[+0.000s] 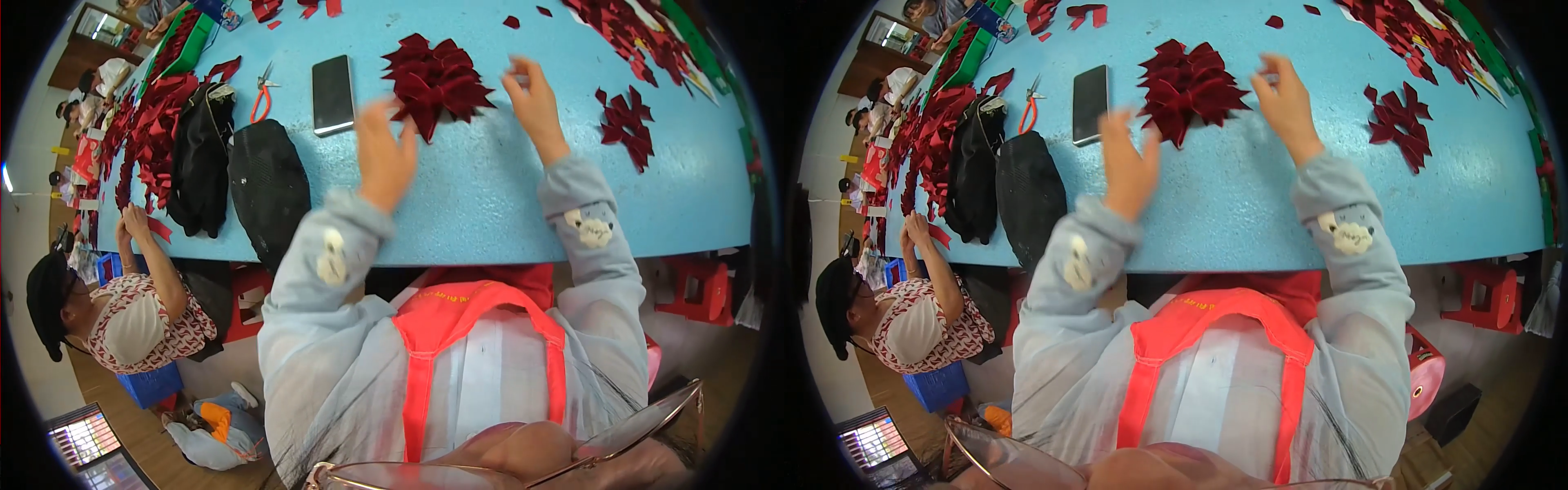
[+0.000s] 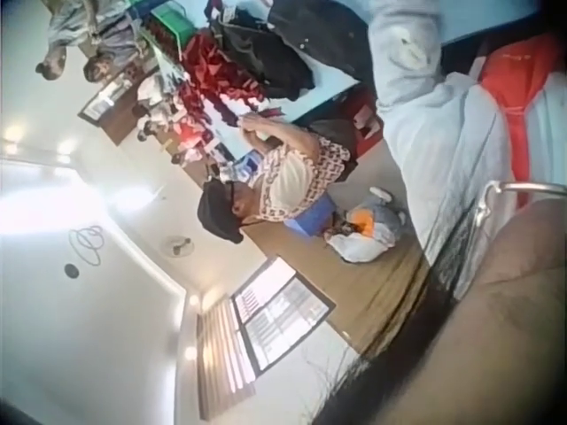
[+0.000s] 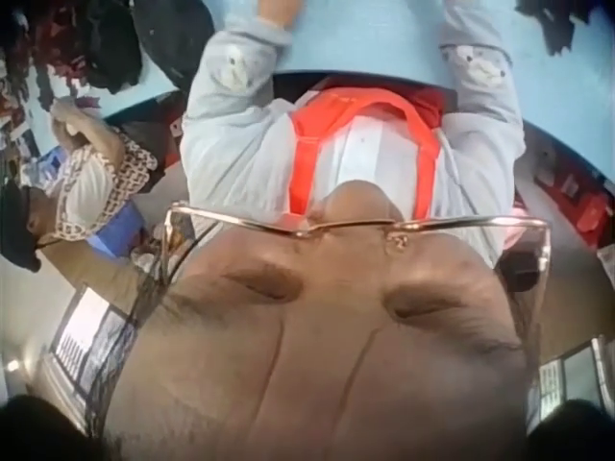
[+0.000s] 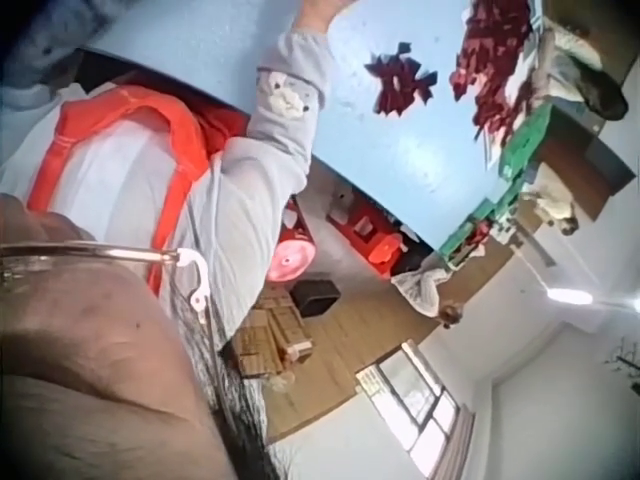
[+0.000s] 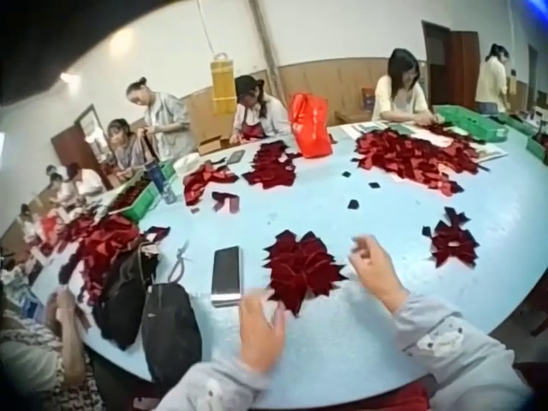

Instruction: Manually assemble red fabric strips into decorative bows at a workstation.

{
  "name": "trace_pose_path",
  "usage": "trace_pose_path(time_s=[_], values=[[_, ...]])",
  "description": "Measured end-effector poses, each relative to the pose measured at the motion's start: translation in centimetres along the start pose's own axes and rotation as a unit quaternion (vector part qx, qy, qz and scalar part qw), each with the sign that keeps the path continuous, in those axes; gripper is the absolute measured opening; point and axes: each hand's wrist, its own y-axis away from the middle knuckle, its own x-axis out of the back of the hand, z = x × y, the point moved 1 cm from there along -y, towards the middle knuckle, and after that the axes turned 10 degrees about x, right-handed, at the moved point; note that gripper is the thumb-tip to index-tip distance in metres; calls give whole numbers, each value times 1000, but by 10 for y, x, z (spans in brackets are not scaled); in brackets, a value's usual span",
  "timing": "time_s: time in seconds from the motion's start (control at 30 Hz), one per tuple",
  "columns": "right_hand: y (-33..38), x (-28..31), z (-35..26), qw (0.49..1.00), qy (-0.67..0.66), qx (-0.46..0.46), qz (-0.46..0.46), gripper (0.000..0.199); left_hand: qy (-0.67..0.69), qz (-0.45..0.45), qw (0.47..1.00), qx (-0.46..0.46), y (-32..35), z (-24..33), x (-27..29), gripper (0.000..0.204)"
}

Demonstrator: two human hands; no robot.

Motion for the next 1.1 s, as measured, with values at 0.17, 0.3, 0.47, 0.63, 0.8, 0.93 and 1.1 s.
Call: trace_pose_path(time_s=[0.17,0.3,0.47,0.63,0.8,0.93,1.1], values=[[35,-7,18,987,106,29,-116,16,34,-289,925,-245,58,17,1,18],[34,-9,12,984,117,17,-136,11,59,-309,934,-167,56,14,0,19],[37,-10,11,983,121,14,-138,10,58,-299,938,-165,57,15,1,18],[35,-7,6,995,60,23,-77,11,109,-178,973,-96,41,10,7,7],[23,-28,-44,926,122,341,-107,30,-33,-25,998,51,-52,-44,-21,17],[18,-58,-51,901,157,357,-192,41,11,-206,944,255,-80,-47,-46,20],[19,-62,-43,899,158,347,-216,43,114,-189,948,228,-78,-56,-58,19]])
